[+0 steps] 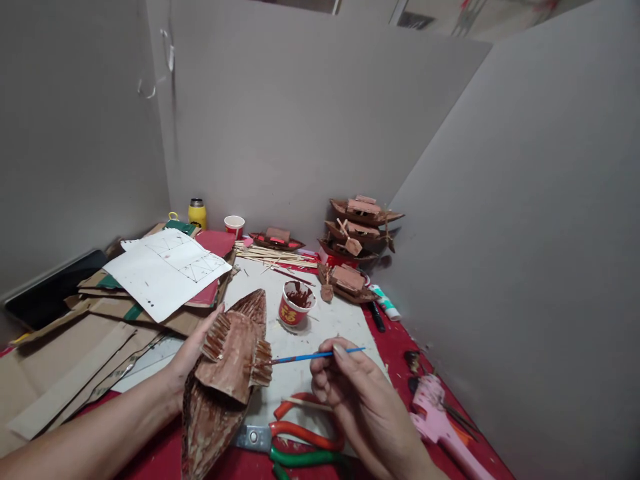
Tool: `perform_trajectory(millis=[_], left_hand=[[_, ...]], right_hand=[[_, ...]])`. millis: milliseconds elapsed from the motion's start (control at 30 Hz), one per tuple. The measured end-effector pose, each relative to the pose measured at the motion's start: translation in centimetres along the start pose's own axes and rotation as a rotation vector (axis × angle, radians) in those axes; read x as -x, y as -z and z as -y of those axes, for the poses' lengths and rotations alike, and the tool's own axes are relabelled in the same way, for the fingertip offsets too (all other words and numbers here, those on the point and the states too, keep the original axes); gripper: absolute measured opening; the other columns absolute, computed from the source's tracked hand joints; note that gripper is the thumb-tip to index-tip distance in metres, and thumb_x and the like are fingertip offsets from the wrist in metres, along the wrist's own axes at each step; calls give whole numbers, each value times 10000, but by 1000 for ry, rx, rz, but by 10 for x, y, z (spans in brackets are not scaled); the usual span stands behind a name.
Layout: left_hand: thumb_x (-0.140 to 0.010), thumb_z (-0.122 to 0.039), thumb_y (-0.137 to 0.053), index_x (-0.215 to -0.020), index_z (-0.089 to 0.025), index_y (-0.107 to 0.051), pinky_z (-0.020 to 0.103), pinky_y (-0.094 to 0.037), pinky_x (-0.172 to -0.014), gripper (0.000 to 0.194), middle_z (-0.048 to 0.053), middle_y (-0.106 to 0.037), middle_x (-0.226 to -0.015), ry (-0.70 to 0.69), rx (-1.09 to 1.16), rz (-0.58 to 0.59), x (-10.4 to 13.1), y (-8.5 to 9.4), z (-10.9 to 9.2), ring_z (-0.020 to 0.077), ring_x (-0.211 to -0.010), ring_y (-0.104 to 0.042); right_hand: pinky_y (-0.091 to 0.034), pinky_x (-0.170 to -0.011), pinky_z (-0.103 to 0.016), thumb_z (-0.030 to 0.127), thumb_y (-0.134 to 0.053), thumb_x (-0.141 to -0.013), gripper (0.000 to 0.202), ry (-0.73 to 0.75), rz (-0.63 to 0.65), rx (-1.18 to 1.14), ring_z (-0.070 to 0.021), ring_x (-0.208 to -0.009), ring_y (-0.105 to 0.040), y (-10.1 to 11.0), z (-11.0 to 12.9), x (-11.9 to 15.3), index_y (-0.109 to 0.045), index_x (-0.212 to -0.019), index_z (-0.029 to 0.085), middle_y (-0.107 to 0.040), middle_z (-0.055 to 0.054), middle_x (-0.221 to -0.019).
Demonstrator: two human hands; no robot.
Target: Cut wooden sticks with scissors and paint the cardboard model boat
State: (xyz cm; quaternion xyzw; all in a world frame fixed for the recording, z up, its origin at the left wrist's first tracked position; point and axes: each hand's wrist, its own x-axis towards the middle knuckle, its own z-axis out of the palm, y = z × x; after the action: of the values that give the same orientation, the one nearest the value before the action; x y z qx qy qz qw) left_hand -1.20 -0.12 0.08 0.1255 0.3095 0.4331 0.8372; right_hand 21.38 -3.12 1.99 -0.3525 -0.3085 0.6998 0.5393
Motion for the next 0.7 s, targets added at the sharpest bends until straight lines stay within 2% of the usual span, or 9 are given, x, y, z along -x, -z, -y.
perform_trajectory(millis=[200, 333, 533, 700], left_hand=[[-843, -463, -581, -932, -86, -692, 396, -507, -867, 403, 121, -749, -861, 4, 15, -9, -7, 8, 0, 249, -776, -706], [-837, -510, -565, -1032, -47, -672, 434, -500, -888, 513, 173, -742, -916, 54, 11, 29, -9, 10, -2, 289, -835, -707], [-835, -533, -549, -1008, -77, -681, 409, -532, -818, 505, 149, -748, -864, 78, 3, -18, -1, -1, 0, 300, -822, -715], [-826, -522, -567, -1003, -96, -688, 397, -538, -788, 477, 140, -752, -855, 52, -1, -50, 4, -7, 3, 301, -819, -716]], right_hand=[[-490, -540, -171, 379, -754, -775, 230, -9, 41, 33, -89, -595, -578, -2, -5, 2, -677, -850, 176, -684, -31, -714], [-490, -549, -174, 378, -733, -797, 215, -9, 70, 68, -86, -578, -584, -4, -7, 5, -677, -851, 178, -690, -31, -707], [-488, -535, -186, 393, -743, -782, 233, -54, 89, 86, -94, -541, -596, -5, -8, 10, -674, -823, 174, -700, -41, -693], [-501, -543, -204, 383, -726, -800, 202, -18, 93, 98, -111, -574, -620, -4, -11, 11, -676, -851, 194, -703, -32, -724]])
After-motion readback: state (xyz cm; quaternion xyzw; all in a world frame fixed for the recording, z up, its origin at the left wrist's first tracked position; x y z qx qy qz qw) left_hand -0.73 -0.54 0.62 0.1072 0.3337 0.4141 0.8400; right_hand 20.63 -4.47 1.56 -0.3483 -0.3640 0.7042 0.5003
